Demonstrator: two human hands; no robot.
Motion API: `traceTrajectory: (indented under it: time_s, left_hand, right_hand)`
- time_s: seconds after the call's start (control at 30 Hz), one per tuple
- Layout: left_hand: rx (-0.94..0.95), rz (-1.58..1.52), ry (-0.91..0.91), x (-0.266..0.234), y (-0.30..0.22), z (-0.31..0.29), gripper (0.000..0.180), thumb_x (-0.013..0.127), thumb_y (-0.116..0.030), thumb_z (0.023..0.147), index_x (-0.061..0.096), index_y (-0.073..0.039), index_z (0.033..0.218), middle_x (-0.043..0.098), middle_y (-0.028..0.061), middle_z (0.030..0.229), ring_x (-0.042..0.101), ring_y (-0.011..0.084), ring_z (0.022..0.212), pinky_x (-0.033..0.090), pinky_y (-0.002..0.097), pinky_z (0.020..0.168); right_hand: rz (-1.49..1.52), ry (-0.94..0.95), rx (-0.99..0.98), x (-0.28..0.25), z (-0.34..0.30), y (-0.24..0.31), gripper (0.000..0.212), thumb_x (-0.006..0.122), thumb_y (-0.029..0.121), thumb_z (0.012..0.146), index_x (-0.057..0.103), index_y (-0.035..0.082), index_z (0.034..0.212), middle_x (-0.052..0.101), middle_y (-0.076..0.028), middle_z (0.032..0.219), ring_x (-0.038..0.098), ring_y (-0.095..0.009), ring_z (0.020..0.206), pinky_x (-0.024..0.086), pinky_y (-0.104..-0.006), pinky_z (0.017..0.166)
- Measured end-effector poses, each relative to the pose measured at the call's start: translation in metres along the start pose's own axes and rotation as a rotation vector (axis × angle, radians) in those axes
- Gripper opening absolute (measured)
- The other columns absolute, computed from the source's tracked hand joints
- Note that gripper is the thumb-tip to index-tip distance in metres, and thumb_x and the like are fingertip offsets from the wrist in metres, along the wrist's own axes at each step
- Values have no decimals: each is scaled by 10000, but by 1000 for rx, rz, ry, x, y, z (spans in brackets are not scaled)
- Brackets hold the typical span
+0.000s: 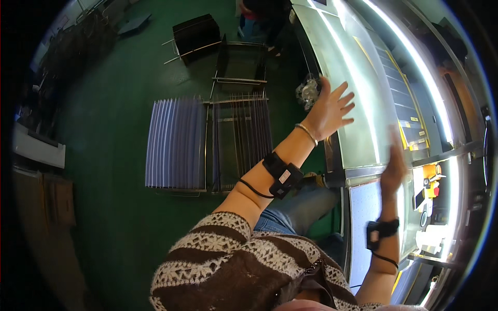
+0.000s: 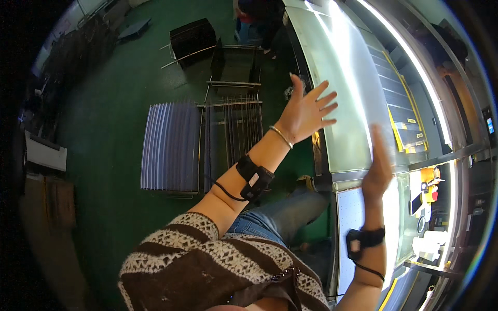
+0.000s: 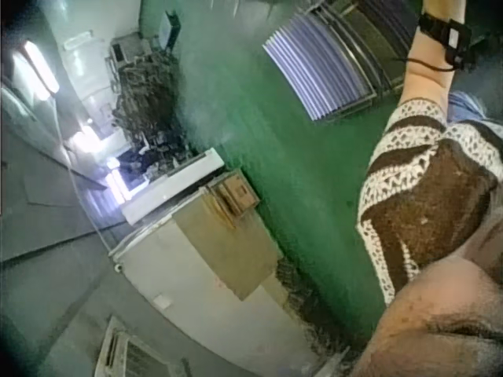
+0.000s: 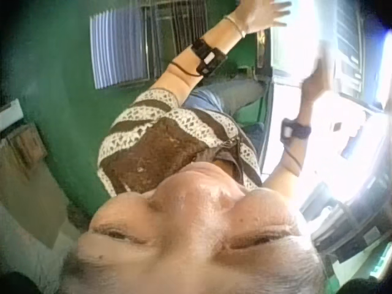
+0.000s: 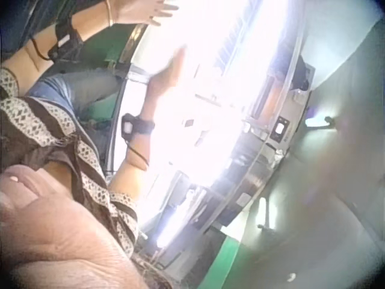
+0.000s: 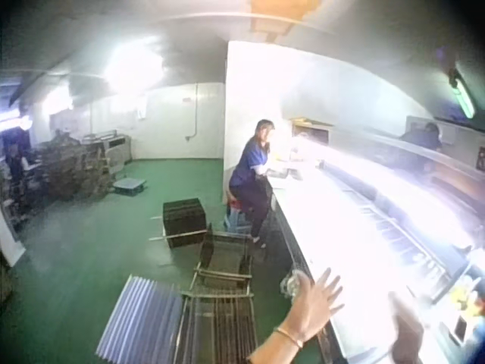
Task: The recorder picks up electronic or light-emitting panels from a workspace and places them into a storage rack.
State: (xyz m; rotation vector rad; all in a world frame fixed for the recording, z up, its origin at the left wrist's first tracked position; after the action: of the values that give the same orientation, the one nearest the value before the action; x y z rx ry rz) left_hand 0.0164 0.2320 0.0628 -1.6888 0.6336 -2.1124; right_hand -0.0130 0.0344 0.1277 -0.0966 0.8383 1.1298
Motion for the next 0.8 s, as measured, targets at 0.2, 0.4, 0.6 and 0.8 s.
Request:
traceTrajectory:
  time_s: [0.2,0.4,0.6,0.8]
  left_hand:
    - [38,-396,-112,-53,74,-11,809,323,-664,801,235,-80,1355,337,123,1349,309,284,1241,209,475,1029]
    - [-49,-419,-232,-64,83,-37,875,343,-711,758,271,-58,1337,338,125,1347,301,281,1245,196,474,1031]
    - [-89,-431,-180,-68,87,-44,919,336,-738,733,266,-48,1337,330,127,1352,287,297,1249,177,480,1033]
    - [-188,-515,-167,-74,89,-53,928,332,-749,717,342,-22,1293,408,135,1297,355,283,1204,231,449,1020]
  right_hand:
    - [-40,503,-33,72,-68,-3,361,612,124,735,545,11,1072,485,-215,1192,432,-352,1153,364,-421,952]
    - [25,602,59,88,-85,5,488,735,269,641,525,10,998,461,-211,1227,407,-369,1174,387,-421,927]
    - [-2,617,-57,90,-96,7,283,659,163,728,515,10,918,458,-204,1232,431,-360,1152,423,-411,889]
    - [-154,521,146,79,-97,-15,83,466,0,746,501,49,802,502,-136,820,541,-320,799,444,-410,643]
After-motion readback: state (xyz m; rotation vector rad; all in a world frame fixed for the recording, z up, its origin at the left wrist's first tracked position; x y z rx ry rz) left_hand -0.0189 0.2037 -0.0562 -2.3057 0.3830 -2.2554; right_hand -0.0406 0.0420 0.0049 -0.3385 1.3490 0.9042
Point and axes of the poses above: each hand's wrist, its own z-axis towards the middle knuckle, its own x-axis out of the palm, y = z × x, the point moved 3 cm from there along z, towards the middle knuckle
